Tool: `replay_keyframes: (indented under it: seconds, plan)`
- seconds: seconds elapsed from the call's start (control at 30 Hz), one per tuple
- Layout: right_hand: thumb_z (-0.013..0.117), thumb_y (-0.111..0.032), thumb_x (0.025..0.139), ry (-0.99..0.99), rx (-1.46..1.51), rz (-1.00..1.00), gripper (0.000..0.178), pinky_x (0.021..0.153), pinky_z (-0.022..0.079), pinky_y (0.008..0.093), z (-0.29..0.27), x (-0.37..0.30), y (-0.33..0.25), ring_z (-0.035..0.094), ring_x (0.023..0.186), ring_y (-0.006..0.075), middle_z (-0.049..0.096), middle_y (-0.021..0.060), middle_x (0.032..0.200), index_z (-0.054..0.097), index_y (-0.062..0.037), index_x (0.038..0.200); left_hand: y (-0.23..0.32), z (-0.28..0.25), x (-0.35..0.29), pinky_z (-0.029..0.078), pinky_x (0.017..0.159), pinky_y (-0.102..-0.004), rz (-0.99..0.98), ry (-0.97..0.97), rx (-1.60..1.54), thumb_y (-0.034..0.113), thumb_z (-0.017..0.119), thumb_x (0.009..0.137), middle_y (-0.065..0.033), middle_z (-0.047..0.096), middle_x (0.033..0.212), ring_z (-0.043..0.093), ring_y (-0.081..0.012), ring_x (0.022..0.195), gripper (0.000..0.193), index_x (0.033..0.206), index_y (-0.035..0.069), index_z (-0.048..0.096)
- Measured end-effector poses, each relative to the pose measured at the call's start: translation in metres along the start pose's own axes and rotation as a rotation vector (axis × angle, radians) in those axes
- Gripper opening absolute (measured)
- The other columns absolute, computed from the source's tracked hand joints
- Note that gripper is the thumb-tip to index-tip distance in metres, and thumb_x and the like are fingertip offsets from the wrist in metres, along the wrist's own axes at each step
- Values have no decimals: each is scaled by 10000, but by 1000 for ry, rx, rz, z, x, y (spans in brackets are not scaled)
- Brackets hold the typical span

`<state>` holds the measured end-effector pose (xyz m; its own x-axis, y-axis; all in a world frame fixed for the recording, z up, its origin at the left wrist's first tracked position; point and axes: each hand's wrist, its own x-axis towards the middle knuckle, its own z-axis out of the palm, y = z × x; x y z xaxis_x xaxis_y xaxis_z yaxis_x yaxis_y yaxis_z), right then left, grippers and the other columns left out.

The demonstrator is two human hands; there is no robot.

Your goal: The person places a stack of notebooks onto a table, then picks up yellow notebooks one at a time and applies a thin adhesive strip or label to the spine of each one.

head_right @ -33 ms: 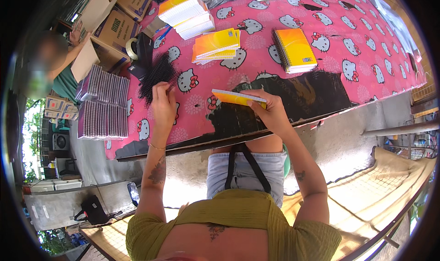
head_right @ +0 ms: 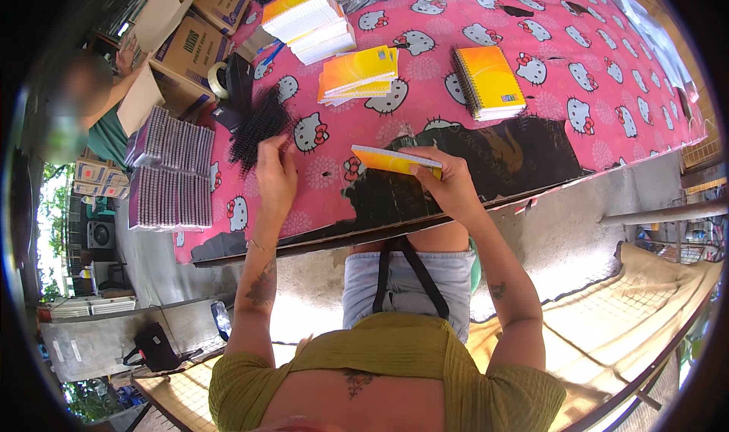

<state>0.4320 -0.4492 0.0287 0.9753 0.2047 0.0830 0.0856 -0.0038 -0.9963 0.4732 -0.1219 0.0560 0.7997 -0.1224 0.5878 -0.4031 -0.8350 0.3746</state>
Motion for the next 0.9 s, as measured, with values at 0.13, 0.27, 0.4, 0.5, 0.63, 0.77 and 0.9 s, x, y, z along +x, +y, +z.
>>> replay_keyframes:
  seconds: [0.13,0.27,0.4,0.5,0.63,0.77,0.9]
  plan:
    - [587,8,981,10,9,-1,249,645,426,194,1,0,-2,525,742,35,668,15,1025,663,-10,1217,57,-5,-1,493,583,-318,13,-162,-332,78,688,923,-124,682,902,639,-209,699,240,1155,17,689]
    - [589,1,983,27,14,-23,244,636,422,193,3,1,0,517,719,30,661,9,1010,663,-10,1216,72,2,0,464,560,-246,-19,-145,-463,42,722,899,-83,684,829,624,-119,637,191,1088,10,719]
    - [587,2,984,7,50,11,239,634,422,194,3,1,0,513,718,27,661,11,1012,663,-8,1210,73,9,0,459,550,-243,-5,-107,-615,71,706,923,-83,690,812,633,-112,641,169,1075,-1,718]
    - [585,4,984,13,28,-21,235,626,423,198,2,1,-1,517,713,31,663,15,1015,663,-7,1205,68,13,-1,466,546,-255,-90,-199,-506,117,677,957,-87,697,789,636,-108,635,162,1050,-8,718]
    - [592,-3,975,35,36,-83,254,539,413,209,4,1,2,496,596,31,667,5,925,693,-48,1204,66,8,10,500,615,-239,-270,-343,-487,130,668,969,-77,709,784,641,-98,686,175,1050,-14,724]
    - [596,-7,976,16,21,-80,249,546,412,212,5,1,2,499,616,32,667,-5,913,695,-47,1201,63,8,17,518,669,-249,-115,-357,-595,92,689,938,-89,693,893,653,-130,787,189,1108,9,690]
    - [599,-16,978,29,35,-98,239,545,405,211,6,1,-2,496,625,29,653,-10,865,699,-48,1193,64,2,33,526,732,-266,205,-385,-416,55,717,889,-108,647,968,656,-197,893,275,1153,20,647]
